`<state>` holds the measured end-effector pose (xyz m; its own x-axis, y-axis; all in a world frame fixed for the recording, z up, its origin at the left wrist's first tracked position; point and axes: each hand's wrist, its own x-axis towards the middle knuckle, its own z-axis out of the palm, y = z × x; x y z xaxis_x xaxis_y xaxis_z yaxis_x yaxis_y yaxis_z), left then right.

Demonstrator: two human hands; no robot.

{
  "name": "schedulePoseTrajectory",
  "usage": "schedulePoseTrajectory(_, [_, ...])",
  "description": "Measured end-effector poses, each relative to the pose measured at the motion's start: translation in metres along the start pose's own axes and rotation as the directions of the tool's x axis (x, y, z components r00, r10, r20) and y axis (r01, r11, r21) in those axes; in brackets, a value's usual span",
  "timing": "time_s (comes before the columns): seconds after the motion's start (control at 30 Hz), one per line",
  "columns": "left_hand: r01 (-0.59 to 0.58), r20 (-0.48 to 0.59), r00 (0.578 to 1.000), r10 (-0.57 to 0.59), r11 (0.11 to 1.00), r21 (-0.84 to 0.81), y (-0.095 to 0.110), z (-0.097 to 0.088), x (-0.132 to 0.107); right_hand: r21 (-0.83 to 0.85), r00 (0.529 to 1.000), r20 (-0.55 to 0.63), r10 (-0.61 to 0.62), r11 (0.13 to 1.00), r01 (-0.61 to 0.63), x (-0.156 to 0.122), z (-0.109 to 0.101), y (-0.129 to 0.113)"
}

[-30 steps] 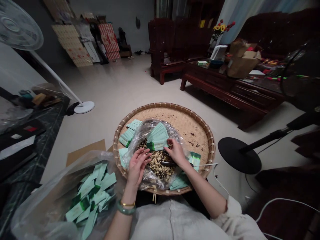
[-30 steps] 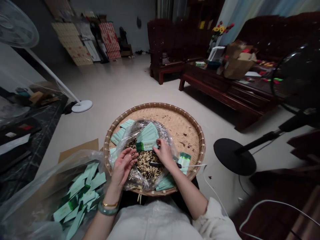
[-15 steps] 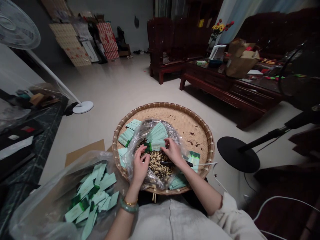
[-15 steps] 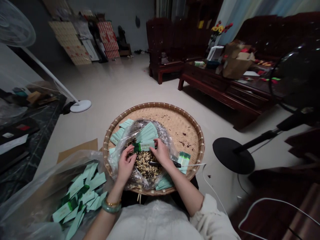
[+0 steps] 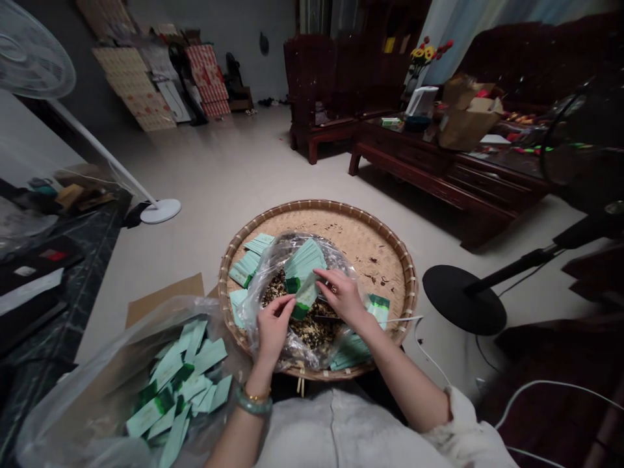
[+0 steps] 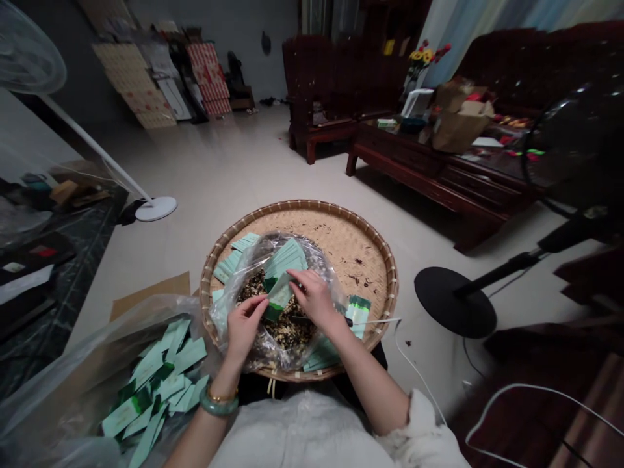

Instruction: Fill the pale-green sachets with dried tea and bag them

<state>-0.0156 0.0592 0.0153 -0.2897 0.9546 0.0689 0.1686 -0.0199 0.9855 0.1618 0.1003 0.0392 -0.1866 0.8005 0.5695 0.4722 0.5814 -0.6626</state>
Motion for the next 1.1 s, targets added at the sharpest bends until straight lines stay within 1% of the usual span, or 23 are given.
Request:
schedulePoseTrajectory(0.1, [0.044, -0.031, 0.998, -0.046, 0.997, -0.065, 0.006, 0.003, -0.003, -0.079, 0.992, -0.091, -0.09, 0.993, 0.083, -0.007, 0.011, 0.002])
schedulePoseTrajectory(0.2, [0.113, -0.045, 0.992, -0.12, 0.983, -0.141, 0.006, 0.004, -0.003, -0.085, 0.98, -0.108, -0.165, 0.984, 0.156, -0.016, 0.019, 0.005])
schedulePoseTrajectory(0.27, [0.144, -0.045, 0.987, -0.155, 0.972, -0.183, 0.005, 0.004, -0.003, -0.062, 0.979, -0.105, -0.175, 0.984, 0.169, -0.019, 0.02, 0.006])
schedulePoseTrajectory(0.47, [0.17, -0.026, 0.983, -0.18, 0.96, -0.221, 0.005, 0.005, -0.004, -0.009, 0.994, -0.087, -0.059, 0.998, 0.059, -0.021, 0.015, 0.003])
schedulePoseTrajectory(0.6, [0.179, -0.016, 0.982, -0.188, 0.956, -0.234, 0.005, 0.005, -0.005, 0.044, 0.996, -0.054, -0.066, 0.997, 0.068, -0.022, 0.013, 0.002])
schedulePoseTrajectory(0.7, [0.183, 0.0, 0.982, -0.187, 0.958, -0.22, 0.006, 0.003, -0.006, 0.066, 0.996, -0.08, -0.037, 0.997, 0.042, -0.019, 0.012, 0.002])
schedulePoseTrajectory(0.77, [0.144, -0.001, 0.989, -0.146, 0.974, -0.173, 0.008, 0.002, -0.007, 0.066, 0.993, -0.109, 0.04, 0.997, -0.033, -0.015, 0.011, 0.001])
schedulePoseTrajectory(0.83, [0.078, -0.01, 0.997, -0.08, 0.991, -0.107, 0.01, 0.001, -0.007, 0.03, 0.988, -0.108, 0.11, 0.994, -0.108, -0.011, 0.008, -0.001])
schedulePoseTrajectory(0.87, [0.047, -0.017, 0.999, -0.049, 0.996, -0.078, 0.011, 0.0, -0.007, -0.004, 0.987, -0.097, 0.126, 0.992, -0.127, -0.009, 0.006, -0.002])
schedulePoseTrajectory(0.93, [0.016, -0.029, 0.999, -0.018, 0.998, -0.063, 0.012, -0.001, -0.006, -0.062, 0.99, -0.071, 0.118, 0.991, -0.122, -0.007, 0.002, -0.006])
schedulePoseTrajectory(1.0, [0.043, -0.022, 0.999, -0.046, 0.991, -0.124, 0.009, -0.002, -0.004, -0.045, 0.995, -0.048, 0.089, 0.995, -0.091, -0.006, -0.002, -0.01])
schedulePoseTrajectory(1.07, [0.108, 0.005, 0.994, -0.11, 0.971, -0.212, 0.005, -0.001, 0.0, 0.045, 0.997, -0.014, 0.081, 0.996, -0.08, -0.007, -0.004, -0.013])
schedulePoseTrajectory(1.1, [0.142, 0.014, 0.99, -0.143, 0.958, -0.249, 0.002, -0.001, 0.001, 0.098, 0.995, 0.01, 0.1, 0.99, -0.1, -0.007, -0.005, -0.015])
